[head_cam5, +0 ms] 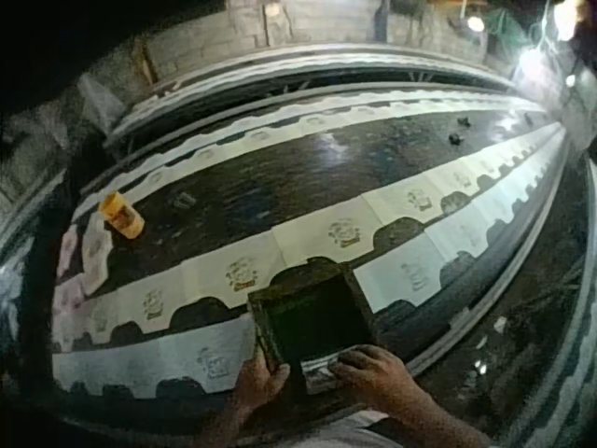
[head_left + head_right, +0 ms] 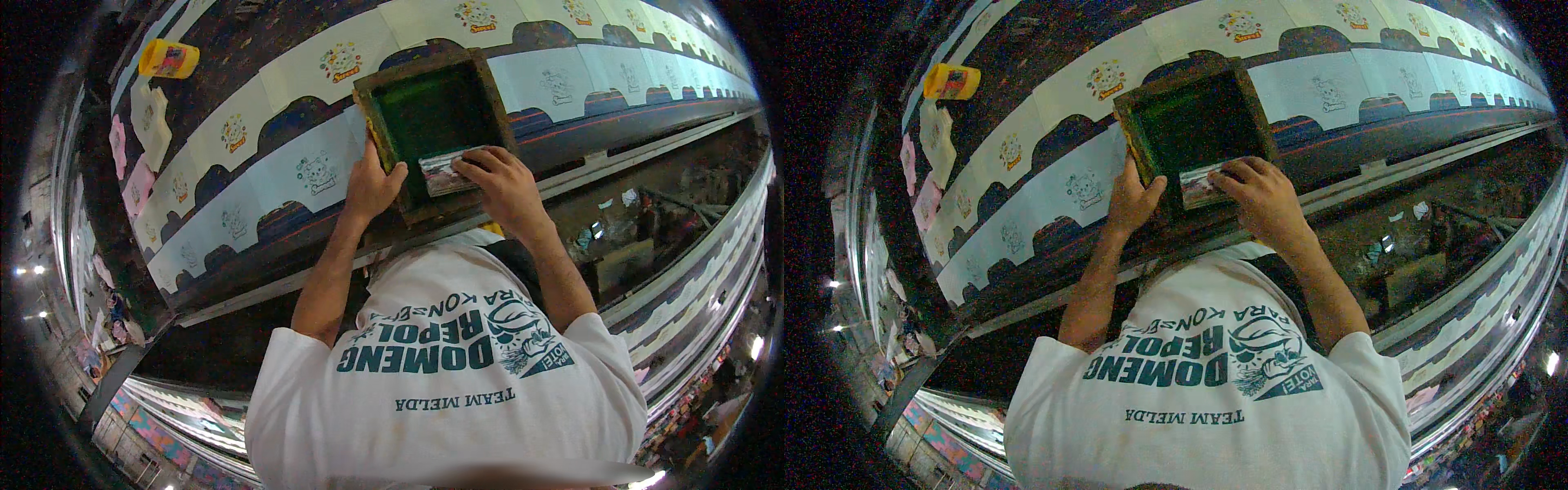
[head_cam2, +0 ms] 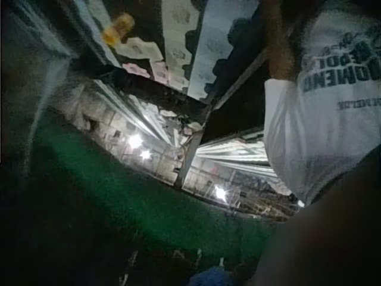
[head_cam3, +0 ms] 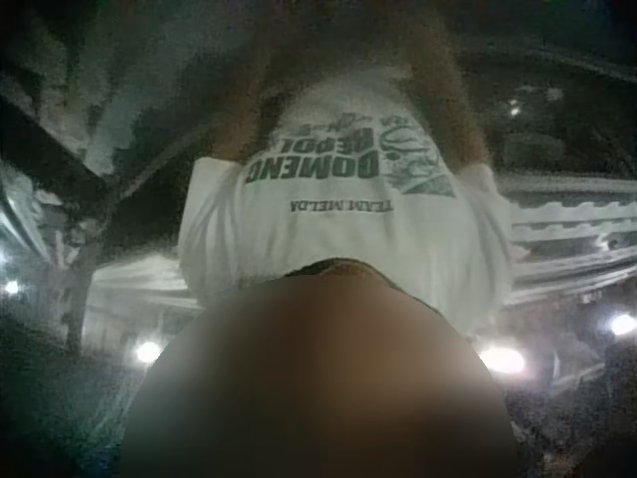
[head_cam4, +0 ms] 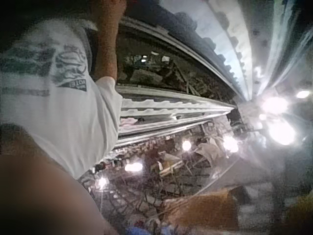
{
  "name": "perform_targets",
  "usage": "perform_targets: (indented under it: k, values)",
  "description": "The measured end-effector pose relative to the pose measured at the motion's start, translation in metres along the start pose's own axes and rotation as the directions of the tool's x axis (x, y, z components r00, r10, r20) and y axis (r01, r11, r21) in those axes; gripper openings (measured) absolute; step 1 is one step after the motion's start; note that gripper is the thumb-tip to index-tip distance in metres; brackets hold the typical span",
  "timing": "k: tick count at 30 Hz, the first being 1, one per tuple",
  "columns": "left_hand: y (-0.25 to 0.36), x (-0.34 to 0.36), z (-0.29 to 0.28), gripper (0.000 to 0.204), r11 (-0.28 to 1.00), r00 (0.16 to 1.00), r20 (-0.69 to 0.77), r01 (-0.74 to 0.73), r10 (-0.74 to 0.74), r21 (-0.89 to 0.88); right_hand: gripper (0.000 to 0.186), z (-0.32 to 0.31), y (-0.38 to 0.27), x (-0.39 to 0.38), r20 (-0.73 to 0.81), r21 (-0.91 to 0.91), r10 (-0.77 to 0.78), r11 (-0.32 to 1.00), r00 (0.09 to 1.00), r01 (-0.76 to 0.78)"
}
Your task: The person holds a screen printing frame over a conveyor of folded t-shirts and repeatedly uses a squeegee to pull green ink across the screen, depositing ink onto each shirt as it passes underneath. The shirts move continuously along the line while the person maintains steady pressure and motion with the squeegee.
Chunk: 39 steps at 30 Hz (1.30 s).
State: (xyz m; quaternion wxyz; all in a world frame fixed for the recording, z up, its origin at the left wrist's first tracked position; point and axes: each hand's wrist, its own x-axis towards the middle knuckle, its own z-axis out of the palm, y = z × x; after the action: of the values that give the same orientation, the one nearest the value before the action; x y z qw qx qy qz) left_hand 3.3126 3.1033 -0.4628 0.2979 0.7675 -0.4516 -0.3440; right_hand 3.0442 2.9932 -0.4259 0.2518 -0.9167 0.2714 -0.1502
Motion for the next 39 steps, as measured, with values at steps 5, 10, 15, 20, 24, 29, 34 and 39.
perform_targets:
  k: [5,10,15,20,24,29,34,39]
  values:
    - [0.005,0.004,0.007,0.078,0.999,0.999,0.008,0.037,-0.037,-0.017,0.056,-0.006,0.015,-0.002,0.0,0.036,-0.044,0.998,0.999,0.044]
    - [0.002,0.005,0.004,0.08,0.997,0.997,0.024,0.067,-0.068,0.032,0.053,-0.006,0.019,-0.001,0.031,0.001,-0.093,0.996,0.995,0.093]
    - [-0.002,0.004,0.006,0.082,0.998,0.998,0.009,0.057,-0.057,-0.022,0.056,-0.005,0.014,0.002,0.102,-0.072,-0.111,0.99,0.989,0.119]
    - [-0.003,0.002,0.005,0.082,0.993,0.994,0.0,0.108,-0.109,0.056,0.052,-0.02,0.015,0.01,0.221,0.014,-0.097,0.995,0.97,0.097]
    - [-0.004,0.003,0.007,0.085,0.98,0.999,-0.035,0.031,-0.025,0.196,0.048,-0.019,0.038,0.054,0.238,0.06,-0.114,0.993,0.964,0.102]
    - [-0.007,0.001,0.008,0.089,0.99,1.0,-0.015,0.03,-0.028,0.135,0.043,0.007,0.061,0.137,0.03,0.036,-0.139,0.99,0.99,0.138]
    - [-0.01,0.001,0.006,0.091,0.982,0.997,0.003,0.08,-0.082,0.173,0.042,0.003,0.054,0.134,0.242,-0.016,-0.073,0.997,0.968,0.08]
    - [-0.006,0.006,0.01,0.095,0.991,0.996,0.004,0.084,-0.085,0.108,0.047,0.001,0.028,0.051,0.203,0.016,-0.183,0.983,0.962,0.184]
